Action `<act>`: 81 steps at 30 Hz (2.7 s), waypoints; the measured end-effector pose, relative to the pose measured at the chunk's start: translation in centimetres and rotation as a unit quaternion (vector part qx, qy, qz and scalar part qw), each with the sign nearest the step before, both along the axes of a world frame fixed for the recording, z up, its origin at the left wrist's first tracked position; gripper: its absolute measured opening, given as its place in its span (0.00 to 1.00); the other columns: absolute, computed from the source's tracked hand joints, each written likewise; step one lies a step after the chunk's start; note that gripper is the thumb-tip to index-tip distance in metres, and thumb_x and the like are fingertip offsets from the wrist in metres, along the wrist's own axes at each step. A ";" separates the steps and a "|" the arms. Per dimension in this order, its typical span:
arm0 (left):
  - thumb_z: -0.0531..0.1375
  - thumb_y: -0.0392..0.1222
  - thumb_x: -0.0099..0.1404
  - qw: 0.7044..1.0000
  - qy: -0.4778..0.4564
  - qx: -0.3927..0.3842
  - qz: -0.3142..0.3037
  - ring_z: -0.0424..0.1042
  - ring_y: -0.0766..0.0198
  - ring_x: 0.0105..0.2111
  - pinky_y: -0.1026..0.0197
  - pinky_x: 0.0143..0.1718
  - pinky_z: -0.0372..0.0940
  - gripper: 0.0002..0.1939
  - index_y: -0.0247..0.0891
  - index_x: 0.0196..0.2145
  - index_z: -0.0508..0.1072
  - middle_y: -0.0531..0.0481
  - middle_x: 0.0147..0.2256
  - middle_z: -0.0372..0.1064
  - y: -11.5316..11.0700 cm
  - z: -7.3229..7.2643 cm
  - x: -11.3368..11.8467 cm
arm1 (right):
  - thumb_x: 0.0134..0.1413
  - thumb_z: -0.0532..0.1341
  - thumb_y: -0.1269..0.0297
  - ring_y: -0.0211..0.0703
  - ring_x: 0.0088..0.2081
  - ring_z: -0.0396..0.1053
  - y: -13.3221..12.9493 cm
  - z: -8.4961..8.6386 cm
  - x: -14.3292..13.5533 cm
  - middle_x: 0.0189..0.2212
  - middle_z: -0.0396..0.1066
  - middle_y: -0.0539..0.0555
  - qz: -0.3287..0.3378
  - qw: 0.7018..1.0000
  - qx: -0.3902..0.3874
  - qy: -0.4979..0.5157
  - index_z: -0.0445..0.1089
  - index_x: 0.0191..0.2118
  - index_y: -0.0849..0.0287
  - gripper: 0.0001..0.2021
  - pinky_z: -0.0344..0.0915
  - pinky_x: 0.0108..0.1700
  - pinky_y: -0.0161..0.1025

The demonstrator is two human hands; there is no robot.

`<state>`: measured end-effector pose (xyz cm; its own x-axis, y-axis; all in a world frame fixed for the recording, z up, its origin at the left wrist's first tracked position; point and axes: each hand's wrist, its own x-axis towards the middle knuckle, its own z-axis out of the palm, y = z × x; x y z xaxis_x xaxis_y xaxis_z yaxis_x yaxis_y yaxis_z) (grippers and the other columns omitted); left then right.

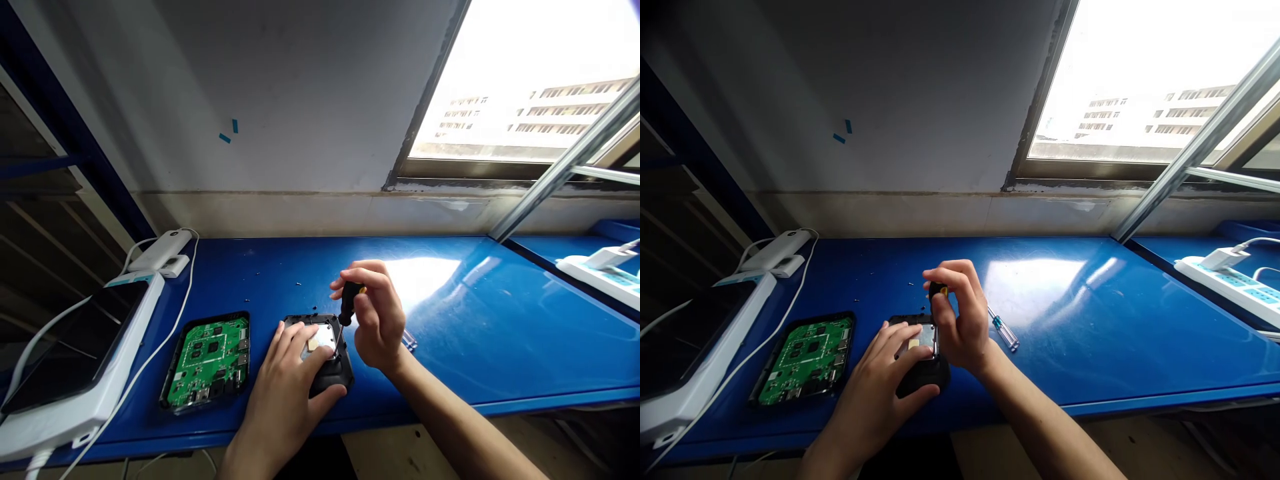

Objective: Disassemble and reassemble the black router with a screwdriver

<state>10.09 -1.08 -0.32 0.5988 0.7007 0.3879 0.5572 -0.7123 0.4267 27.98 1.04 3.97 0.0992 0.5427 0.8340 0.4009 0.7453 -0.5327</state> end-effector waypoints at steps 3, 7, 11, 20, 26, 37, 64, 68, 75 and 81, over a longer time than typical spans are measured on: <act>0.72 0.40 0.59 1.000 -0.001 -0.001 0.000 0.66 0.43 0.61 0.26 0.63 0.58 0.21 0.48 0.48 0.72 0.45 0.58 0.69 0.0 -0.1 0.0 | 0.72 0.50 0.70 0.44 0.42 0.75 0.0 0.0 -0.1 0.45 0.71 0.56 0.010 1.000 -0.019 0.010 0.68 0.57 0.51 0.16 0.76 0.40 0.46; 0.71 0.40 0.60 1.000 -0.008 -0.003 0.002 0.65 0.42 0.62 0.25 0.62 0.59 0.20 0.49 0.49 0.72 0.46 0.59 0.69 0.0 -0.2 0.0 | 0.66 0.59 0.73 0.40 0.36 0.71 0.3 0.4 -0.2 0.39 0.67 0.52 -0.053 0.998 0.011 -0.013 0.69 0.53 0.51 0.13 0.72 0.36 0.42; 0.71 0.39 0.59 1.000 -0.007 -0.007 -0.004 0.65 0.42 0.62 0.26 0.63 0.59 0.20 0.48 0.48 0.73 0.46 0.58 0.70 0.0 -0.1 0.0 | 0.63 0.63 0.70 0.39 0.32 0.65 0.3 0.5 0.0 0.36 0.61 0.50 -0.077 0.996 0.040 -0.034 0.70 0.47 0.51 0.09 0.69 0.33 0.42; 0.70 0.43 0.61 1.000 0.005 -0.007 -0.010 0.64 0.39 0.63 0.24 0.62 0.59 0.17 0.48 0.47 0.73 0.46 0.58 0.70 0.1 -0.3 -0.1 | 0.69 0.53 0.73 0.42 0.39 0.74 0.3 0.3 -0.1 0.43 0.72 0.54 -0.028 0.999 0.005 -0.025 0.67 0.61 0.48 0.20 0.76 0.38 0.44; 0.71 0.41 0.60 1.000 0.000 -0.001 -0.013 0.66 0.40 0.62 0.25 0.61 0.59 0.18 0.46 0.46 0.74 0.44 0.58 0.71 0.0 0.0 -0.1 | 0.63 0.63 0.72 0.39 0.32 0.66 0.5 0.3 -0.1 0.35 0.64 0.50 -0.062 0.996 0.038 -0.048 0.70 0.56 0.47 0.19 0.68 0.32 0.40; 0.71 0.42 0.60 1.000 0.006 -0.004 -0.008 0.65 0.41 0.62 0.25 0.62 0.58 0.18 0.47 0.47 0.74 0.45 0.58 0.71 0.1 -0.1 0.0 | 0.68 0.55 0.73 0.39 0.34 0.69 0.2 0.4 -0.2 0.38 0.66 0.52 -0.058 0.997 0.016 -0.037 0.67 0.61 0.49 0.20 0.73 0.34 0.40; 0.72 0.42 0.59 1.000 0.007 0.015 -0.009 0.68 0.39 0.60 0.24 0.61 0.60 0.18 0.46 0.46 0.75 0.44 0.56 0.72 0.2 -0.3 0.1 | 0.71 0.49 0.70 0.42 0.39 0.74 -0.1 0.1 -0.2 0.46 0.68 0.56 0.007 1.000 -0.009 -0.006 0.70 0.57 0.51 0.18 0.76 0.38 0.45; 0.71 0.43 0.61 1.000 0.005 0.015 -0.011 0.67 0.39 0.61 0.24 0.60 0.60 0.17 0.47 0.47 0.75 0.44 0.57 0.71 0.2 -0.3 0.0 | 0.68 0.55 0.74 0.41 0.38 0.73 0.2 0.5 -0.4 0.41 0.71 0.53 -0.024 1.000 0.005 -0.019 0.70 0.58 0.49 0.18 0.75 0.38 0.43; 0.71 0.41 0.60 1.000 0.002 0.012 -0.012 0.67 0.40 0.61 0.24 0.61 0.59 0.17 0.47 0.46 0.75 0.44 0.57 0.71 0.2 -0.3 -0.1 | 0.65 0.61 0.67 0.40 0.35 0.68 0.2 0.6 -0.2 0.38 0.63 0.52 -0.076 0.996 0.022 -0.037 0.73 0.50 0.50 0.10 0.72 0.35 0.42; 0.70 0.43 0.61 1.000 0.007 0.009 -0.013 0.66 0.39 0.61 0.24 0.61 0.59 0.16 0.48 0.47 0.75 0.45 0.57 0.71 0.2 -0.2 -0.1 | 0.70 0.51 0.72 0.41 0.40 0.75 0.1 0.4 -0.3 0.46 0.71 0.55 -0.021 1.000 -0.001 -0.010 0.68 0.60 0.49 0.19 0.77 0.37 0.43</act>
<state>10.00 -0.89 -0.56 0.6223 0.6778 0.3914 0.5448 -0.7342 0.4052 27.68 1.13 4.35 0.1044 0.5393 0.8356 0.4425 0.7272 -0.5247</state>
